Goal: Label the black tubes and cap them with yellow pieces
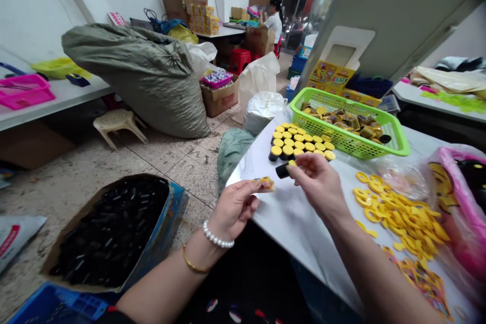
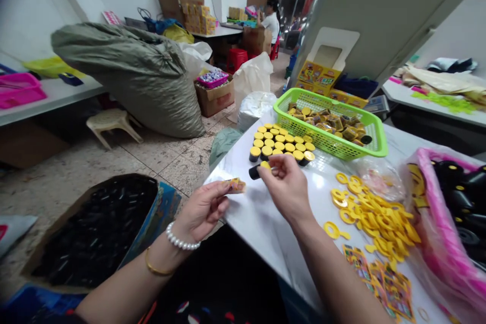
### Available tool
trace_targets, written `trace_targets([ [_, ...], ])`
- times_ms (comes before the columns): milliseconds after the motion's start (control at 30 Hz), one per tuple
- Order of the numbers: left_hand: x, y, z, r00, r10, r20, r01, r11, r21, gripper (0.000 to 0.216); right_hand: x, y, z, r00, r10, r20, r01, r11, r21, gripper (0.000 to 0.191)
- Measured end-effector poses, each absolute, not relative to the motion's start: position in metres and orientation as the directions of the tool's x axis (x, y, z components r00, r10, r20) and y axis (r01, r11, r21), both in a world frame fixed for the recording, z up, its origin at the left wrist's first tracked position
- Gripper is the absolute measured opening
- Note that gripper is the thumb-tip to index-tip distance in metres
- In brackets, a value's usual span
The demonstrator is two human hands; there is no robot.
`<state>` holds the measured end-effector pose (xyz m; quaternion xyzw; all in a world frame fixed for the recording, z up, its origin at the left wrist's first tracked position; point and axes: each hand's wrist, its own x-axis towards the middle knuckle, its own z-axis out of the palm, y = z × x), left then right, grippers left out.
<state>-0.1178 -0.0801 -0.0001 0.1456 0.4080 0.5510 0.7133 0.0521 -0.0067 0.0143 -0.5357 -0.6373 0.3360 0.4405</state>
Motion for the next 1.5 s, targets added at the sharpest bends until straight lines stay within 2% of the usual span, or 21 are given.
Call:
trace_targets([
  [33, -0.116, -0.078, 0.001, 0.089, 0.902, -0.422, -0.673, 0.367, 0.643, 0.021, 0.058, -0.014, 0.018, -0.063, 0.991, 0.120, 0.185, 0.130, -0.974, 0.037],
  [100, -0.111, -0.073, 0.003, 0.147, 0.897, -0.417, -0.693, 0.394, 0.604, 0.019, 0.067, -0.027, 0.022, -0.121, 0.993, 0.013, -0.089, 0.002, -0.996, 0.038],
  [200, -0.100, -0.068, 0.005, 0.198, 0.895, -0.400, -0.732, 0.406, 0.547, 0.015, 0.075, -0.038, 0.018, -0.112, 0.994, -0.015, -0.187, -0.035, -0.982, 0.033],
  [433, -0.085, -0.065, 0.001, 0.174, 0.906, -0.385, -0.754, 0.374, 0.540, 0.022, 0.085, -0.048, 0.008, -0.029, 0.999, 0.029, -0.020, 0.029, -0.999, 0.036],
  [567, -0.083, -0.066, -0.001, 0.176, 0.911, -0.374, -0.685, 0.386, 0.618, 0.027, 0.083, -0.057, 0.013, -0.050, 0.999, 0.016, -0.010, 0.016, -1.000, 0.032],
  [700, -0.081, -0.069, 0.001, 0.148, 0.925, -0.349, -0.619, 0.362, 0.697, 0.029, 0.082, -0.059, 0.007, 0.035, 0.994, 0.101, -0.013, 0.102, -0.995, 0.032],
  [800, -0.082, -0.070, 0.003, 0.018, 0.945, -0.325, -0.603, 0.270, 0.750, 0.032, 0.085, -0.057, -0.001, 0.083, 0.982, 0.170, 0.000, 0.171, -0.985, 0.031],
  [900, -0.088, -0.069, 0.005, -0.157, 0.963, -0.219, -0.533, 0.104, 0.840, 0.040, 0.089, -0.055, -0.006, 0.096, 0.969, 0.226, 0.000, 0.227, -0.974, 0.032],
  [933, -0.090, -0.067, 0.006, -0.150, 0.974, -0.169, -0.497, 0.074, 0.864, 0.046, 0.091, -0.054, -0.006, 0.076, 0.968, 0.237, -0.007, 0.239, -0.971, 0.031],
  [1000, -0.093, -0.064, 0.006, -0.006, 0.995, -0.099, -0.450, 0.086, 0.889, 0.055, 0.092, -0.054, -0.004, -0.008, 0.964, 0.266, -0.006, 0.266, -0.964, 0.028],
  [1067, -0.094, -0.060, 0.004, 0.180, 0.980, -0.088, -0.431, 0.159, 0.888, 0.051, 0.094, -0.053, -0.001, -0.128, 0.940, 0.315, 0.056, 0.324, -0.944, 0.027],
  [1133, -0.093, -0.057, 0.001, 0.268, 0.957, -0.111, -0.418, 0.220, 0.882, 0.040, 0.096, -0.052, 0.001, -0.221, 0.902, 0.371, 0.160, 0.409, -0.898, 0.026],
  [1200, -0.093, -0.053, -0.001, 0.268, 0.955, -0.123, -0.406, 0.228, 0.885, 0.034, 0.098, -0.051, 0.001, -0.262, 0.877, 0.402, 0.255, 0.465, -0.848, 0.027],
  [1333, -0.093, -0.050, -0.004, 0.255, 0.962, -0.099, -0.395, 0.197, 0.897, 0.034, 0.099, -0.051, 0.001, -0.261, 0.877, 0.403, 0.383, 0.477, -0.791, 0.036],
  [1500, -0.096, -0.046, -0.008, 0.300, 0.949, -0.094, -0.398, 0.214, 0.892, 0.035, 0.096, -0.052, 0.000, -0.269, 0.827, 0.493, 0.473, 0.559, -0.681, 0.025],
])
